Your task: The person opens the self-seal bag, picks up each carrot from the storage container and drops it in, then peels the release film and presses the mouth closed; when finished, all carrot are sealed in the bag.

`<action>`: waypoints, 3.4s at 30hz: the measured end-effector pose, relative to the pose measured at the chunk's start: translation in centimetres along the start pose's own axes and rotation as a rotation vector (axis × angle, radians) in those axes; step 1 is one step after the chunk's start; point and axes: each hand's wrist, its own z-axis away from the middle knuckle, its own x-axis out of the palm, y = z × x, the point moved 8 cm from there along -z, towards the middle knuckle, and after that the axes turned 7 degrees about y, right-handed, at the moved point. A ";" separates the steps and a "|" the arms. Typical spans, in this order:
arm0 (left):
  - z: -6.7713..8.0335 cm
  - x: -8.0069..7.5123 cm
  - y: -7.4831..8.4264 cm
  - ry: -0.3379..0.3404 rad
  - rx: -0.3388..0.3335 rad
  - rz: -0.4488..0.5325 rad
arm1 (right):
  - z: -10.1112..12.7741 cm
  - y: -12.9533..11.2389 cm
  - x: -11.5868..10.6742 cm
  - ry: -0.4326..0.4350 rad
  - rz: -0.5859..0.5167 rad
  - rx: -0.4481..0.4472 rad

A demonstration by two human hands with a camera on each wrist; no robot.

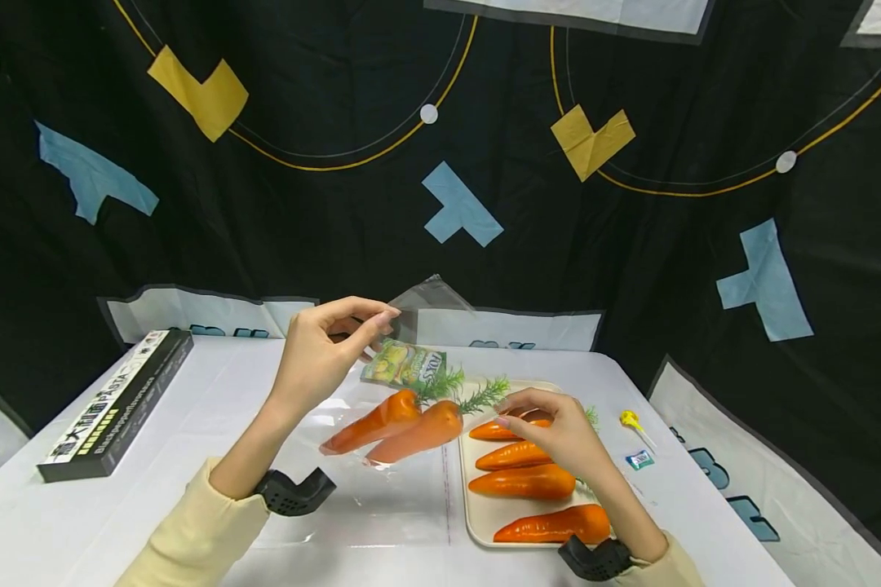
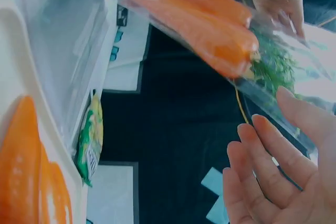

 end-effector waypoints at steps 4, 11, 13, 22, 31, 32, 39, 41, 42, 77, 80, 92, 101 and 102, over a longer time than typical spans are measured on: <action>0.1 0.0 0.2 -0.001 0.005 0.010 | -0.1 -0.5 0.4 0.047 -0.033 -0.029; 0.6 -0.7 -0.6 0.004 -0.029 0.001 | -0.9 -1.1 1.2 0.118 -0.160 -0.115; 0.8 -1.1 -1.0 0.012 -0.050 0.002 | -1.2 -1.2 1.4 0.142 -0.178 -0.128; 1.6 -2.7 -3.1 0.053 -0.126 -0.007 | -2.2 -3.8 0.6 0.260 -0.215 -0.194; 2.3 -3.3 -4.8 0.038 -0.193 0.002 | -3.1 -4.6 0.2 0.272 -0.296 -0.233; 2.4 -3.3 -4.9 0.026 -0.200 0.010 | -3.2 -4.4 0.2 0.268 -0.296 -0.241; 3.1 -3.0 -6.2 -0.097 -0.259 0.040 | -3.6 -3.4 0.8 0.205 -0.291 -0.216; 3.2 -2.9 -6.4 -0.121 -0.259 0.014 | -3.6 -3.5 1.0 0.188 -0.284 -0.198; 3.3 -2.8 -6.5 -0.129 -0.254 -0.008 | -3.5 -3.8 1.0 0.180 -0.276 -0.190; 2.7 -3.6 -6.6 -0.207 -0.094 -0.030 | -4.0 -2.7 0.4 0.136 -0.389 -0.269; 2.7 -3.5 -6.5 -0.212 -0.088 0.048 | -4.1 -2.6 0.5 0.123 -0.418 -0.283; 2.7 -3.8 -6.5 -0.173 -0.082 0.029 | -4.1 -2.4 0.5 0.126 -0.386 -0.302; 2.8 -3.9 -6.6 -0.158 -0.070 -0.023 | -4.0 -2.8 0.6 0.097 -0.340 -0.338; 2.8 -3.9 -6.6 -0.158 -0.071 -0.021 | -4.0 -2.9 0.6 0.092 -0.331 -0.342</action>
